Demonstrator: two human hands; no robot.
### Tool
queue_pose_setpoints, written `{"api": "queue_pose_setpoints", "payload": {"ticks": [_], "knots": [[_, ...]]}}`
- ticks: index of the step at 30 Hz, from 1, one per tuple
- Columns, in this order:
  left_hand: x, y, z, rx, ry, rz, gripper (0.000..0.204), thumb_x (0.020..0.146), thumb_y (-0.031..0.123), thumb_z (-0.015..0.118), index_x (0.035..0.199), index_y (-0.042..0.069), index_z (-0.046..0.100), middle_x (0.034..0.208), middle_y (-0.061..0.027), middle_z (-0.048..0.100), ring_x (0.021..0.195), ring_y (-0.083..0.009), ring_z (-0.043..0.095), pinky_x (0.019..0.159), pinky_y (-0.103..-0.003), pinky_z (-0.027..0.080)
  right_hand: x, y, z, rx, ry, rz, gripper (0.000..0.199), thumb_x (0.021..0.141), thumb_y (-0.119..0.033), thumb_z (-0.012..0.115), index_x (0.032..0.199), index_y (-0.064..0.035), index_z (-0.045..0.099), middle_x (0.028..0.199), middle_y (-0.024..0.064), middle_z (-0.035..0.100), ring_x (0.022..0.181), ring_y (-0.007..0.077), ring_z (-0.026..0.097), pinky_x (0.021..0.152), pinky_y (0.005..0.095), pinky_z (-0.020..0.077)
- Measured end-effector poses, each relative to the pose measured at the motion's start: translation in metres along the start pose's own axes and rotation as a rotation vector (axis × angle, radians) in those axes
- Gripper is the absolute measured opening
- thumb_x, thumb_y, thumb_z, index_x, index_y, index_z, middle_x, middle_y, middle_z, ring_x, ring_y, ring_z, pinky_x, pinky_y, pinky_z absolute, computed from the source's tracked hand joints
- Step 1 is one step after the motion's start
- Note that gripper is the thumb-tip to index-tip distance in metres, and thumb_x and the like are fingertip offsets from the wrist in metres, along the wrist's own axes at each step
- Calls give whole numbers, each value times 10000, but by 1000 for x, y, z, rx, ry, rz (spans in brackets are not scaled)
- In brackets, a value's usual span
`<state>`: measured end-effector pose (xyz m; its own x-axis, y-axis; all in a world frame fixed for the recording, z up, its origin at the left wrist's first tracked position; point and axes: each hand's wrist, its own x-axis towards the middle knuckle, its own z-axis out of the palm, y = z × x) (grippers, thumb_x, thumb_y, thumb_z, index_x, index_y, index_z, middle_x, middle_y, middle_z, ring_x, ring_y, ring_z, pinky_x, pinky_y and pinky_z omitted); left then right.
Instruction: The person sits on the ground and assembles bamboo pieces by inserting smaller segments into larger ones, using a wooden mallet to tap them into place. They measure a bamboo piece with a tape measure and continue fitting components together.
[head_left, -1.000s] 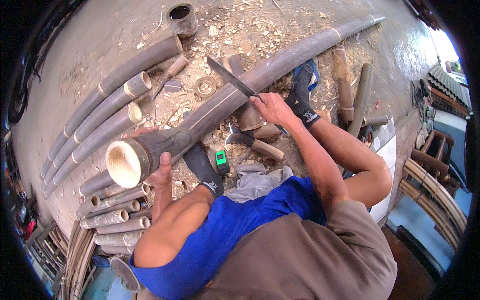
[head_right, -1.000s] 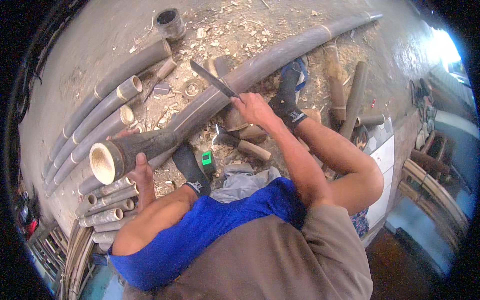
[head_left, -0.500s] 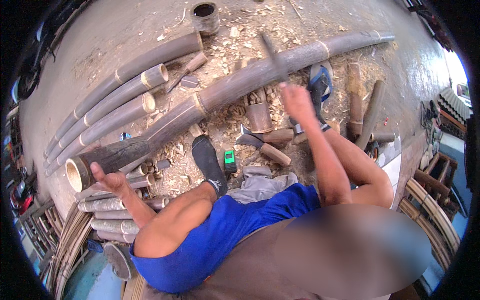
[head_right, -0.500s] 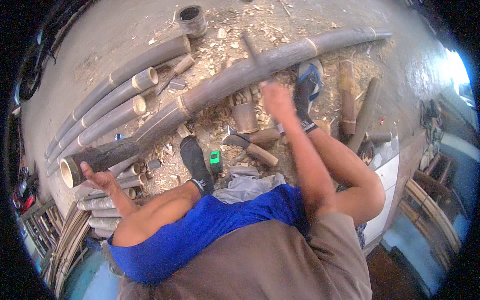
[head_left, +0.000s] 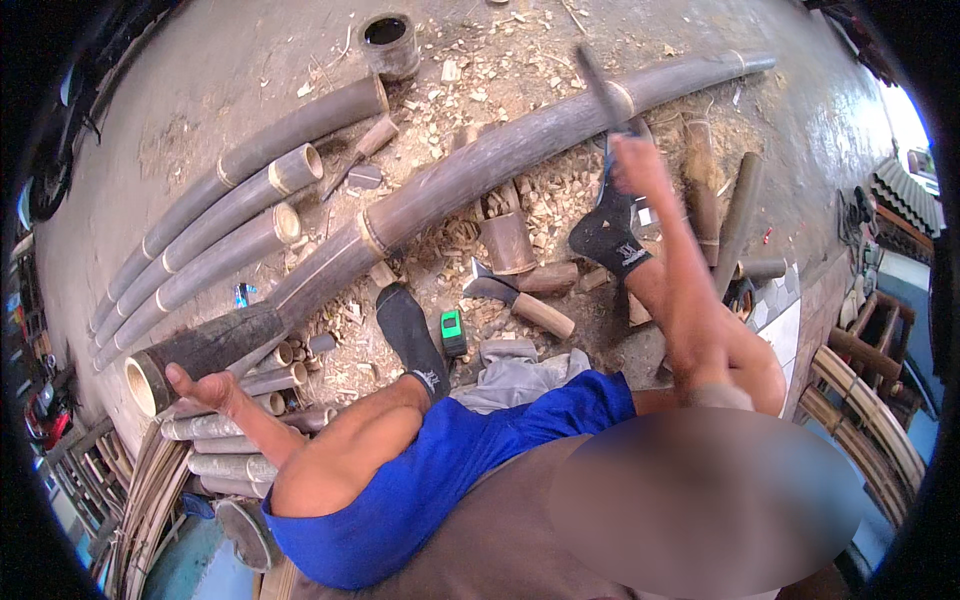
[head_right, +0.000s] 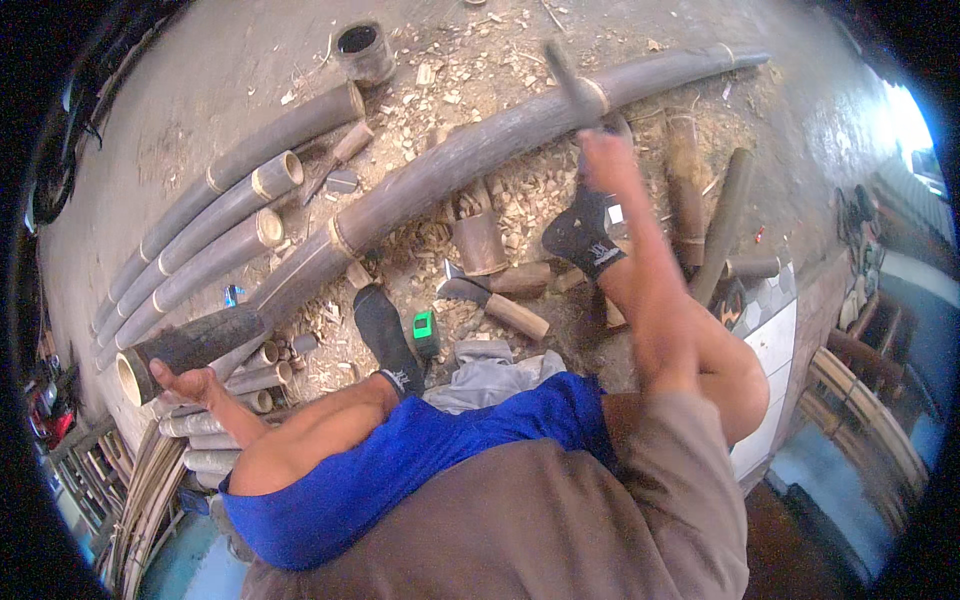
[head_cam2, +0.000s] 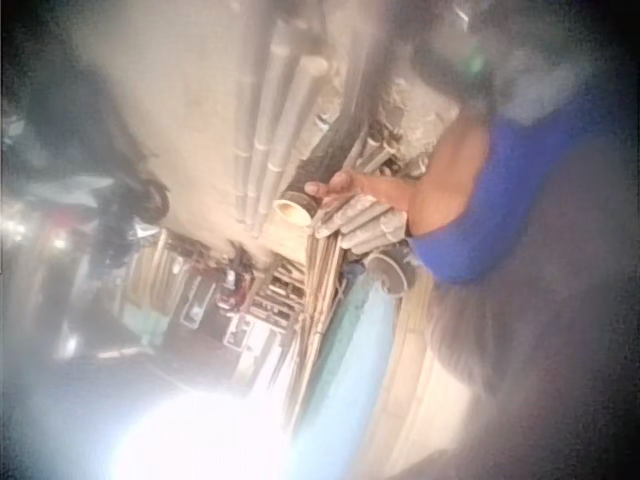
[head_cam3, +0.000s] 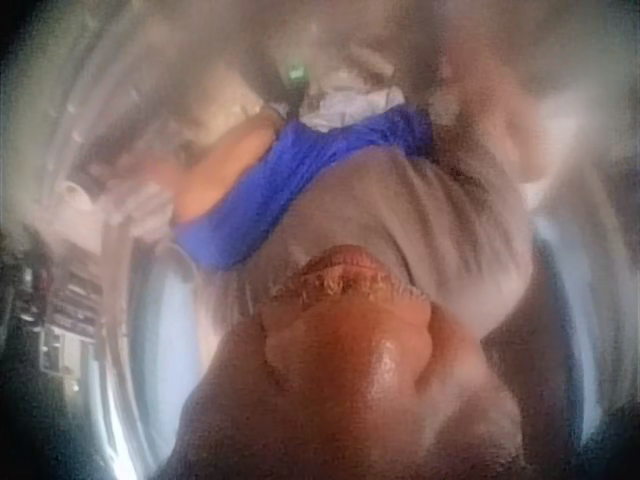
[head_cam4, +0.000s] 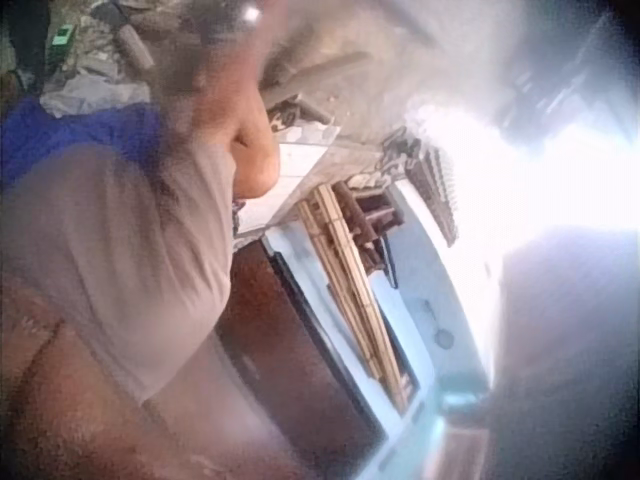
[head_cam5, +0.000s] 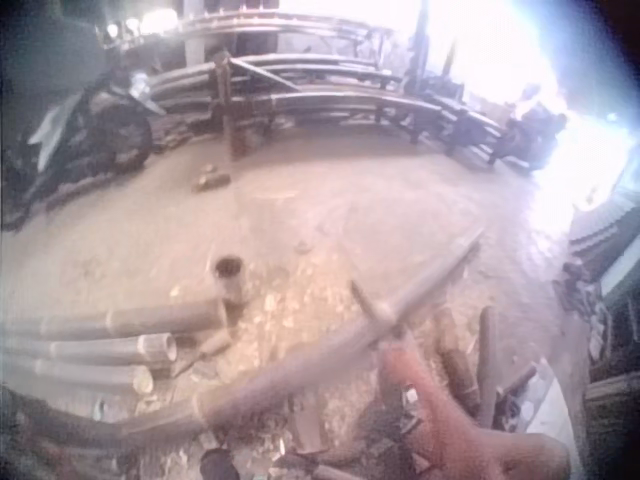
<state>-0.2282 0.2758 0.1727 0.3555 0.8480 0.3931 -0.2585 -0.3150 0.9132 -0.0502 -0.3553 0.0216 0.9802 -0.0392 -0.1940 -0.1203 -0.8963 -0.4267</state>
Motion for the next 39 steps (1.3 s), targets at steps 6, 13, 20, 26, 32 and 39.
{"api": "queue_pose_setpoints", "payload": {"ticks": [6, 13, 20, 26, 32, 39], "knots": [[-4, 12, 6, 71, 58, 67, 971, 776, 482, 819, 1480, -50, 412, 1383, -189, 552, 1243, -349, 553, 1096, -465, 441, 19, 104, -54, 249, 236, 288, 584, 1035, -440, 474, 801, 48, 695, 703, 228, 670, 666, 384, 679, 675, 514, 530], [-63, 63, 84, 304, -159, 583, 981, 806, 493, 817, 1534, 19, 362, 1454, -183, 503, 1335, -371, 480, 1154, -492, 376, -6, 36, -53, 684, 48, 339, 457, 1044, -380, 555, 804, -7, 663, 620, 65, 594, 519, 178, 585, 496, 355, 479], [-171, -51, 192, 1185, -1709, 400, 954, 776, 434, 861, 1513, 77, 371, 1406, -190, 499, 1328, -394, 474, 1105, -512, 397, -28, 29, -57, 724, 138, 443, 447, 1049, -373, 553, 830, 3, 656, 628, 57, 590, 519, 167, 585, 493, 340, 484], [-150, -92, 166, 1060, -1549, 626, 995, 641, 339, 938, 1453, 66, 432, 1285, -182, 559, 1214, -373, 563, 985, -514, 484, -46, 12, -58, 810, 196, 401, 429, 1062, -378, 547, 850, -19, 646, 657, 42, 609, 531, 148, 588, 488, 321, 487], [-83, -119, 97, 1079, -1485, 767, 1053, 577, 297, 946, 1468, 86, 426, 1345, -147, 519, 1244, -339, 524, 1015, -496, 442, -62, -59, -17, 791, 179, 335, 464, 1063, -419, 529, 832, -32, 643, 675, 45, 623, 541, 131, 599, 528, 322, 512], [-27, -136, 25, 1192, -1473, 734, 1128, 499, 200, 946, 1485, 92, 408, 1332, -141, 525, 1234, -366, 511, 1042, -494, 430, -99, -213, 89, 421, -144, -119, 483, 1050, -386, 516, 885, 24, 711, 872, 274, 703, 827, 482, 681, 767, 549, 543]]}}
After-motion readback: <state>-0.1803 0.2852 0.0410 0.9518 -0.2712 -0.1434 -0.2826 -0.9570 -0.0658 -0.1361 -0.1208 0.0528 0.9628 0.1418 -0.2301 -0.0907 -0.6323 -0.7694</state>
